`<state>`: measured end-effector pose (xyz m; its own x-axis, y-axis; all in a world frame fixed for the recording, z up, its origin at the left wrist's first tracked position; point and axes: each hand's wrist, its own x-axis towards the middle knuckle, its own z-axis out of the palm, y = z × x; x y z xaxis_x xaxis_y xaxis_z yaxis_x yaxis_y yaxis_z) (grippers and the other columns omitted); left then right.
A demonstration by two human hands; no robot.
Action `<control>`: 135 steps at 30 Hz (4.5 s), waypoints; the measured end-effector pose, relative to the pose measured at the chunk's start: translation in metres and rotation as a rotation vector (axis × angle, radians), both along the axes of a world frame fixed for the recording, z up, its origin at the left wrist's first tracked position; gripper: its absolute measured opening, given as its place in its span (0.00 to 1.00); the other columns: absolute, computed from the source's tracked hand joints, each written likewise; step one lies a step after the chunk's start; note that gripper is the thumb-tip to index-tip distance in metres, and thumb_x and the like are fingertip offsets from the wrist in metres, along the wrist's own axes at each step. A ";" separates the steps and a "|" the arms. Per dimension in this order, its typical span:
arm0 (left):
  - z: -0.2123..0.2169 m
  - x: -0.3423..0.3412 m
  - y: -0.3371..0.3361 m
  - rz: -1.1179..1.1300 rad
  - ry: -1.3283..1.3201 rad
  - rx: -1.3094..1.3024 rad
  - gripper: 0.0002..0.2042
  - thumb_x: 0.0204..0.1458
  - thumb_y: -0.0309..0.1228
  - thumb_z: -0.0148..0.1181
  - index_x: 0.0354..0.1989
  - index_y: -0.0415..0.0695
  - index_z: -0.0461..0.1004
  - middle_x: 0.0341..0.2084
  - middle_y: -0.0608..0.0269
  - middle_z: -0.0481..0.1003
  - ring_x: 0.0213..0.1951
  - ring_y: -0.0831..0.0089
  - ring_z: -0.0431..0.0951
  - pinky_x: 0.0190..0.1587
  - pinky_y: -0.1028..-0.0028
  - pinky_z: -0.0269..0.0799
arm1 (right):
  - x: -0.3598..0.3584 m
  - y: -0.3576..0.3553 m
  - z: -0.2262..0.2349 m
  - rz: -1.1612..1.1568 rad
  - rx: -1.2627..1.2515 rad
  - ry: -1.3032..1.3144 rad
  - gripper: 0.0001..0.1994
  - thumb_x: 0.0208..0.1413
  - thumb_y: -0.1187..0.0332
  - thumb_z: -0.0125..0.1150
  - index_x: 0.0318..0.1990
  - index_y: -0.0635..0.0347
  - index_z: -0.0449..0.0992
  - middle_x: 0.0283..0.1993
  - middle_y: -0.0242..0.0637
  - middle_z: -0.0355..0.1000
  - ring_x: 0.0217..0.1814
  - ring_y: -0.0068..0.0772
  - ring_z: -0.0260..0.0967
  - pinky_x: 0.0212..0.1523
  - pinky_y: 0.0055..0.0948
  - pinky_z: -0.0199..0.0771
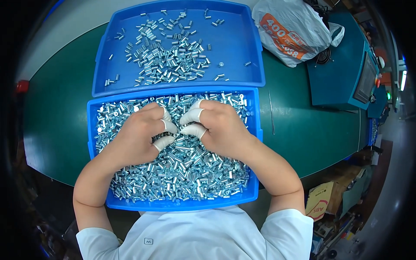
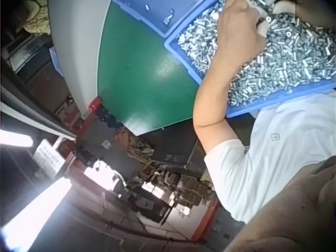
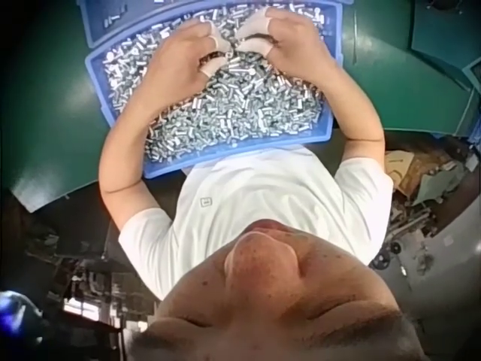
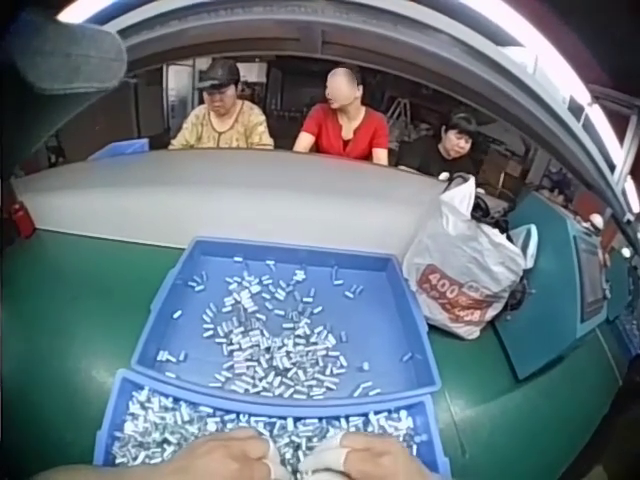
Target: The worker is inspecting small metal electrical connectors in a blue bin, using their hands and occasionally a pair of tweezers.
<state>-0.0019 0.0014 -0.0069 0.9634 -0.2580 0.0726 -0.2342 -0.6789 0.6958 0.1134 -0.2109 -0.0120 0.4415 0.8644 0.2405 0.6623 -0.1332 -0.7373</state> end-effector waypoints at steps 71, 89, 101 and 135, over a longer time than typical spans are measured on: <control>0.022 -0.007 0.000 -0.008 0.132 -0.526 0.11 0.45 0.24 0.77 0.37 0.42 0.83 0.28 0.58 0.82 0.26 0.66 0.82 0.26 0.73 0.77 | 0.000 -0.011 0.014 0.182 -0.020 0.695 0.09 0.50 0.69 0.79 0.36 0.60 0.85 0.34 0.39 0.83 0.33 0.35 0.84 0.31 0.25 0.80; 0.018 -0.008 -0.002 -0.029 0.078 -0.552 0.11 0.46 0.25 0.74 0.38 0.39 0.82 0.27 0.57 0.79 0.24 0.61 0.79 0.26 0.67 0.77 | 0.002 -0.012 0.014 0.242 -0.010 0.689 0.08 0.53 0.69 0.77 0.36 0.62 0.84 0.34 0.43 0.82 0.31 0.37 0.83 0.29 0.27 0.80; 0.017 -0.007 0.000 -0.057 0.087 -0.528 0.11 0.47 0.26 0.74 0.39 0.39 0.82 0.29 0.56 0.80 0.25 0.61 0.80 0.26 0.67 0.76 | 0.002 -0.013 0.009 0.240 0.021 0.639 0.10 0.51 0.68 0.78 0.37 0.62 0.85 0.33 0.42 0.82 0.30 0.35 0.82 0.27 0.26 0.79; 0.049 -0.016 0.012 0.351 0.032 -0.481 0.11 0.51 0.20 0.72 0.43 0.38 0.83 0.33 0.63 0.81 0.36 0.78 0.79 0.41 0.76 0.75 | 0.041 -0.119 0.010 -0.719 -0.723 -0.180 0.09 0.47 0.70 0.71 0.34 0.65 0.81 0.34 0.50 0.80 0.38 0.57 0.78 0.42 0.48 0.80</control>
<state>-0.0184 0.0137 0.0419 0.9888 0.1313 0.0716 -0.0263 -0.3187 0.9475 0.1545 -0.3297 -0.0024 0.9195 0.3751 -0.1177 0.3438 -0.9124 -0.2220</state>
